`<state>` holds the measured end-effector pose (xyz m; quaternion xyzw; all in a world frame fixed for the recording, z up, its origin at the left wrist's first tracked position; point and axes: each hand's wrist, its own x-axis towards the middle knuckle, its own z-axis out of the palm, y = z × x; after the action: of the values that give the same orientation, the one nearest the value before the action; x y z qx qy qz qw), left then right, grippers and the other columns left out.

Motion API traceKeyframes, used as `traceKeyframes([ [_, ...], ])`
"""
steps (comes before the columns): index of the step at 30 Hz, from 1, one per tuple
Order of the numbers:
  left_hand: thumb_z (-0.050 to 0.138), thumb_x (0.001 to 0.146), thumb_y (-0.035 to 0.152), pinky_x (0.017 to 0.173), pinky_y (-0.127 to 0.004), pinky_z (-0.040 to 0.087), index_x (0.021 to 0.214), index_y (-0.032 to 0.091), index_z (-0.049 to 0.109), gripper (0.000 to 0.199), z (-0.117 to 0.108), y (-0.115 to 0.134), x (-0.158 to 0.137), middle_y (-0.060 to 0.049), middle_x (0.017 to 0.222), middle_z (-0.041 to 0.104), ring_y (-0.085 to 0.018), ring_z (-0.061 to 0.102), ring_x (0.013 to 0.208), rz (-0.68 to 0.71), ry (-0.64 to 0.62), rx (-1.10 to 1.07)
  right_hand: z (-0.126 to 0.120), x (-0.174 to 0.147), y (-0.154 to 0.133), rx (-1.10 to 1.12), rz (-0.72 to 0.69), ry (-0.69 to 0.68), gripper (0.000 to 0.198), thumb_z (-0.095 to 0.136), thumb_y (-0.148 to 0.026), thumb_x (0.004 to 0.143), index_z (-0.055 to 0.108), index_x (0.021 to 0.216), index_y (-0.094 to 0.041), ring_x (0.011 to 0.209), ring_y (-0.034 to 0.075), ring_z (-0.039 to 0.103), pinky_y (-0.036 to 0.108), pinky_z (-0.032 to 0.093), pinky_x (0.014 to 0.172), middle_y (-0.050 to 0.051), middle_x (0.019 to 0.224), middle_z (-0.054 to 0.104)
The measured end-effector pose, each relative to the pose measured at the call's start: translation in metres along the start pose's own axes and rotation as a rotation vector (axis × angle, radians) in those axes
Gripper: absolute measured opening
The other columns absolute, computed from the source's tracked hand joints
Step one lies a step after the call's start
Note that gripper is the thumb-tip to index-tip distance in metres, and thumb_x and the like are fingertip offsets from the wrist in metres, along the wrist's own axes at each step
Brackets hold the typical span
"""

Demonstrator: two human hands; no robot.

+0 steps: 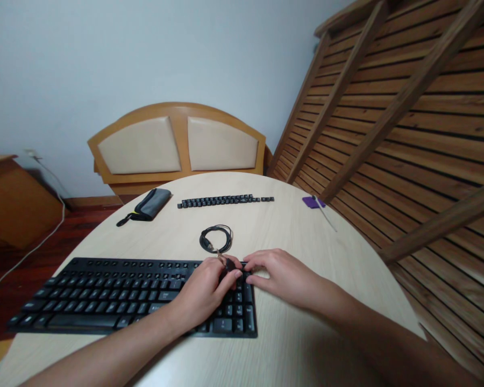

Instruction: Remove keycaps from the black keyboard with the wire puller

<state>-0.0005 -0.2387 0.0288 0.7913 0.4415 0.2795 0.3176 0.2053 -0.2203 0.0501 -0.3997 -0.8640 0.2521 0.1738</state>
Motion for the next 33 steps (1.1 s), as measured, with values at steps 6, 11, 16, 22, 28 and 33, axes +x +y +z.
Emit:
traceKeyframes([
  [6,0.046,0.097,0.03,0.089,-0.032,0.041,0.076,0.019,0.059,0.028,-0.001,0.0,0.0,-0.003,0.102,0.068,-0.02,0.06,0.097,0.073,-0.035,0.001,0.001,-0.001,-0.004,-0.045,0.019,-0.004,0.017,0.063,-0.027,0.086,0.074,0.098,-0.025,0.095,0.022,0.067,0.031,0.047,0.086,0.005,0.098,0.074],
  [11,0.041,0.098,0.03,0.085,-0.033,0.043,0.081,0.018,0.057,0.027,0.001,-0.003,-0.003,-0.004,0.095,0.066,-0.019,0.06,0.088,0.051,-0.03,0.017,0.0,-0.002,-0.008,-0.083,0.019,-0.026,0.017,0.062,-0.029,0.087,0.074,0.098,-0.025,0.095,0.022,0.067,0.03,0.048,0.086,0.005,0.098,0.074],
  [16,0.038,0.099,0.03,0.082,-0.033,0.043,0.085,0.018,0.056,0.025,0.003,-0.006,-0.005,-0.005,0.097,0.064,-0.019,0.059,0.087,0.046,0.001,0.016,0.001,-0.001,-0.008,-0.112,0.024,-0.029,0.018,0.06,-0.03,0.089,0.074,0.098,-0.023,0.092,0.021,0.068,0.029,0.047,0.083,0.006,0.095,0.074],
  [22,0.037,0.099,0.029,0.079,-0.031,0.044,0.098,0.018,0.055,0.022,0.001,-0.002,-0.002,-0.002,0.087,0.062,-0.018,0.058,0.082,0.01,-0.003,-0.053,0.001,0.0,-0.01,-0.121,0.024,-0.056,0.016,0.06,-0.028,0.09,0.074,0.093,-0.022,0.086,0.019,0.068,0.027,0.046,0.078,0.006,0.092,0.074],
  [28,0.038,0.099,0.03,0.078,-0.03,0.043,0.099,0.019,0.054,0.02,0.001,-0.003,-0.002,-0.001,0.082,0.06,-0.018,0.058,0.08,-0.004,-0.019,-0.075,-0.001,0.001,-0.011,-0.128,0.031,-0.068,0.016,0.06,-0.027,0.09,0.073,0.093,-0.02,0.082,0.018,0.068,0.025,0.045,0.073,0.006,0.088,0.074],
  [33,0.037,0.099,0.03,0.077,-0.03,0.042,0.095,0.019,0.054,0.021,0.001,-0.003,-0.002,-0.001,0.081,0.06,-0.018,0.058,0.079,-0.005,-0.024,-0.088,-0.002,0.002,-0.011,-0.118,0.048,-0.07,0.016,0.061,-0.027,0.089,0.074,0.094,-0.02,0.08,0.018,0.069,0.024,0.045,0.071,0.006,0.088,0.074],
])
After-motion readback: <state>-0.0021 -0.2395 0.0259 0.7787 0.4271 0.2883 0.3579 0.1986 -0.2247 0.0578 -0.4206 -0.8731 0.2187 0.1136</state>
